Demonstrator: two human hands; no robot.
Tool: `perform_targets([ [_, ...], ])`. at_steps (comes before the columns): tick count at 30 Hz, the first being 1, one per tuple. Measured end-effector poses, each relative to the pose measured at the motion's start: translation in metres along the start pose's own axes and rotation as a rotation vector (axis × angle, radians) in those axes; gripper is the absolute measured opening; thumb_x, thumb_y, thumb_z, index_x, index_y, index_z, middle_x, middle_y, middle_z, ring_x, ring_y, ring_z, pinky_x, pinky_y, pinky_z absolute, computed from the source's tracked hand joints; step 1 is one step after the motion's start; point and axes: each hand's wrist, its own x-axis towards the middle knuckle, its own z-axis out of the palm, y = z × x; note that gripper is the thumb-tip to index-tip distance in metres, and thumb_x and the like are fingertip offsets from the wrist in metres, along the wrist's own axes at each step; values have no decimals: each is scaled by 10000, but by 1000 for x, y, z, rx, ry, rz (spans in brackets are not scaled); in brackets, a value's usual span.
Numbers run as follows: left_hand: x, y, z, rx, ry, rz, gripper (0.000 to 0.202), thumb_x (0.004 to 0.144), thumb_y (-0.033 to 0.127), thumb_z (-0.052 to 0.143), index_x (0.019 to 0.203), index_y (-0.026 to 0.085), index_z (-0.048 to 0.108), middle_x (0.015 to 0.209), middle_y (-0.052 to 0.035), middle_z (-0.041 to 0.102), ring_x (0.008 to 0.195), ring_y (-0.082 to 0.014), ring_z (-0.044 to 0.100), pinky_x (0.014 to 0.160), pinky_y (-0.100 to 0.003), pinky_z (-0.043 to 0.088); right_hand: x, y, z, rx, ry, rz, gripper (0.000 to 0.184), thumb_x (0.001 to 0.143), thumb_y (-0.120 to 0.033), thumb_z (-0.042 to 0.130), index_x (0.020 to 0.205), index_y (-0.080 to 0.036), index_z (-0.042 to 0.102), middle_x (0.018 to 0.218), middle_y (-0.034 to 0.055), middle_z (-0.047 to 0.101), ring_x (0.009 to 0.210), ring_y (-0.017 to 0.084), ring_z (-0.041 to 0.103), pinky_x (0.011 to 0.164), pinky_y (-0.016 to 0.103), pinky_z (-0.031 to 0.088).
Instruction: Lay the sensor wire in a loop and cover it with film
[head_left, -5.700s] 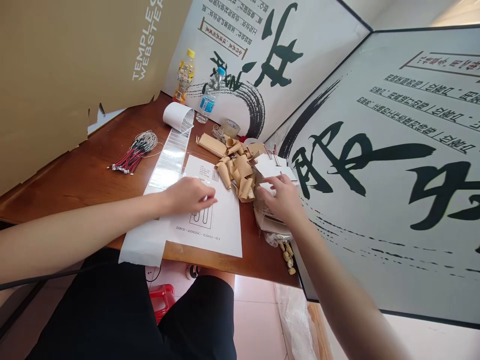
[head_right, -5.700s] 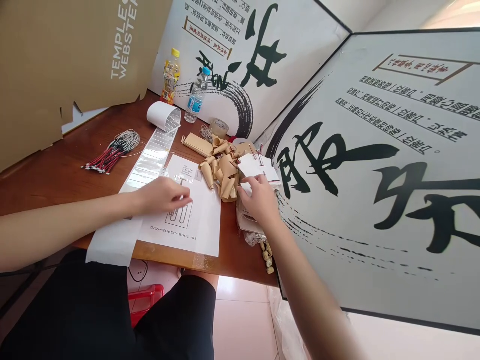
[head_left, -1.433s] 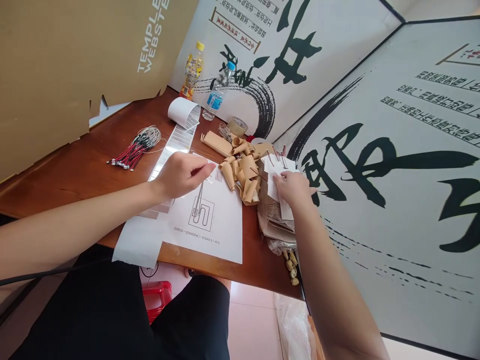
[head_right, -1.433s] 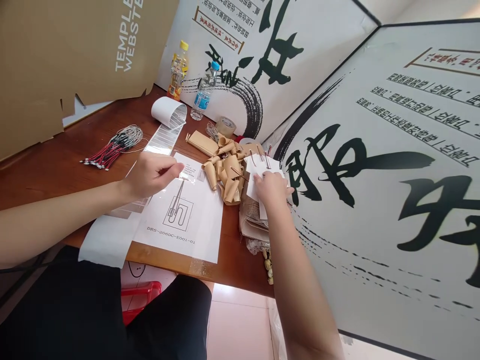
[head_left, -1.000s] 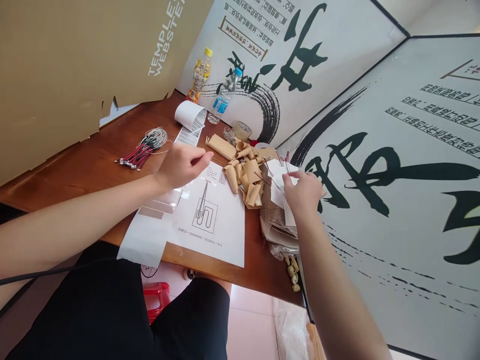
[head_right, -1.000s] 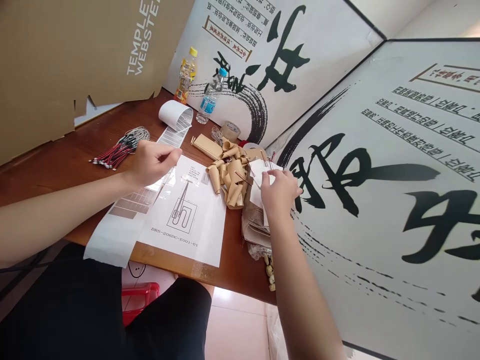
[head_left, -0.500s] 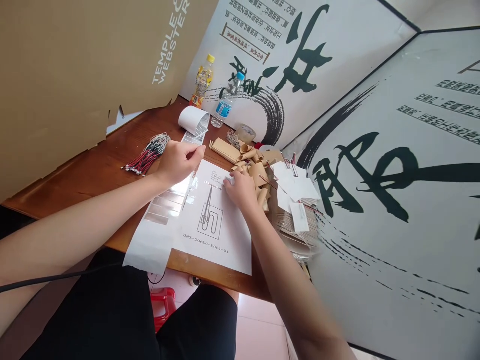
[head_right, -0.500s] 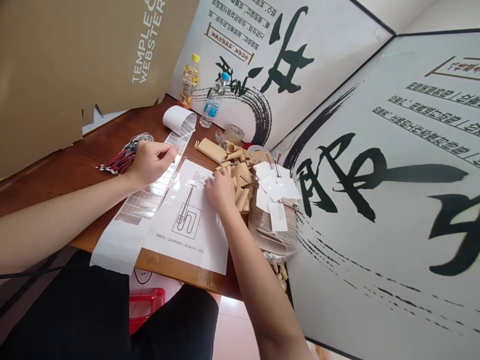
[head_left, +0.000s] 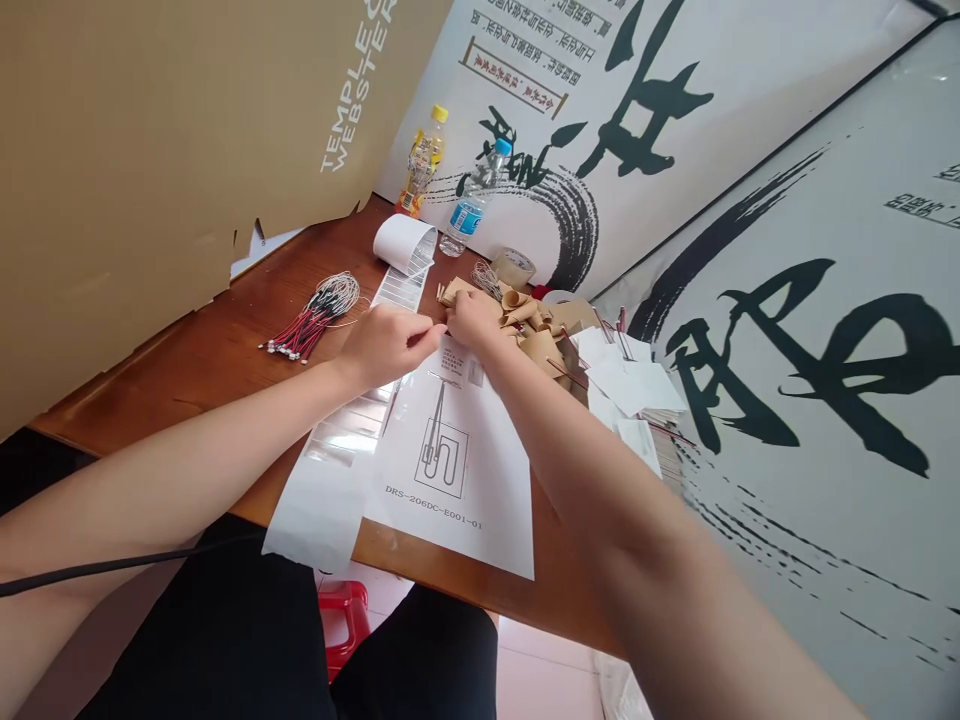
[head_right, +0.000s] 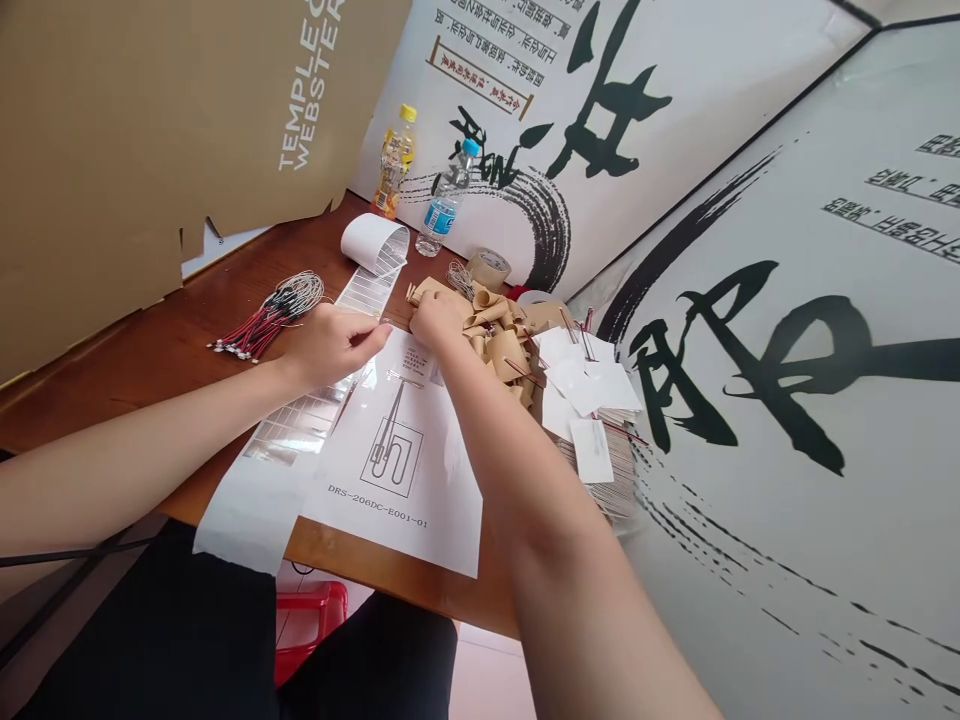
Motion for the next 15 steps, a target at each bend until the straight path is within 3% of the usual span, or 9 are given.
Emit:
perform_targets([
  [5, 1, -2, -2, 44, -12, 11, 492, 972, 334, 503, 502, 222, 410, 481, 23, 447, 499, -128, 365, 554, -336, 272, 22, 9, 0, -63, -66, -20, 408, 1010, -387, 667, 1357, -174, 627, 1354, 115, 651, 1150, 252, 677, 960, 475, 598],
  [15, -1, 1, 3, 34, -28, 66, 493, 978, 335, 500, 507, 216, 413, 486, 25, 473, 499, -122, 373, 554, -334, 273, 35, 31, -9, -169, -71, -103, 408, 1009, -386, 669, 1354, -171, 629, 1353, 118, 651, 1149, 251, 678, 960, 472, 597],
])
